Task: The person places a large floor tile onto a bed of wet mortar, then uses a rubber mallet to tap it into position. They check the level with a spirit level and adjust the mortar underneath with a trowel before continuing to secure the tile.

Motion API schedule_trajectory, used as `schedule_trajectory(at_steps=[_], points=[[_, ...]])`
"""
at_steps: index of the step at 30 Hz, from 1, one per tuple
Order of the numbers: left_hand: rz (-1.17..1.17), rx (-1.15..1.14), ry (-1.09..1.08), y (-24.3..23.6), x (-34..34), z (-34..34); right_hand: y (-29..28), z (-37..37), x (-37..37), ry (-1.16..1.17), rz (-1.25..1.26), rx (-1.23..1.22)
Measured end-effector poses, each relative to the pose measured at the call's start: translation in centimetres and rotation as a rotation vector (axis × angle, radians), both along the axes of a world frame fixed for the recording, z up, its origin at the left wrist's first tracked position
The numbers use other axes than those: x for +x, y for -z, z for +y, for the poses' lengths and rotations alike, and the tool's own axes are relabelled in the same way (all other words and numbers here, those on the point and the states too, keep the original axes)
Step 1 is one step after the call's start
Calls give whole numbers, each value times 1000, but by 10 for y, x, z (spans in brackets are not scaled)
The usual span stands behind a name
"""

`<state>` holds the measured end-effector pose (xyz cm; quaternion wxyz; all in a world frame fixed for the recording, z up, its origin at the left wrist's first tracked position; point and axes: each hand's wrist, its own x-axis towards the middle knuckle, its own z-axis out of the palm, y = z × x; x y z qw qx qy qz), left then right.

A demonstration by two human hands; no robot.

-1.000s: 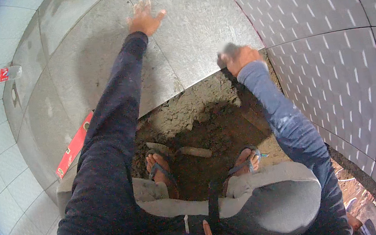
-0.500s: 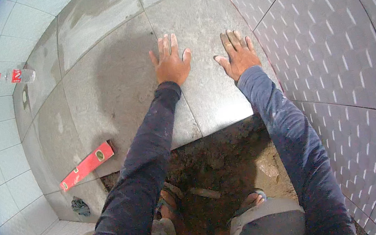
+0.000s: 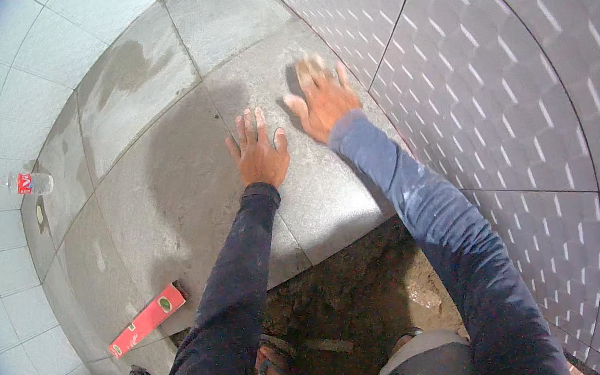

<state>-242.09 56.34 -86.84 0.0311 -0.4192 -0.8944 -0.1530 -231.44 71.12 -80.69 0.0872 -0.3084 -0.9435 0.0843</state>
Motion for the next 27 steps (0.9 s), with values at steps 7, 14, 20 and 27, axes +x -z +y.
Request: schedule_trajectory(at_steps=[7, 14, 20, 27], points=[[-41, -91, 61, -7, 1, 8, 37, 38, 4, 63, -199, -22], [-46, -267, 430, -6, 1, -64, 7, -112, 158, -182, 358, -327], [4, -357, 502, -23, 17, -75, -42, -297, 370, 543, 241, -521], [6, -393, 1161, -49, 53, -122, -91, -376, 451, 956, 241, -738]])
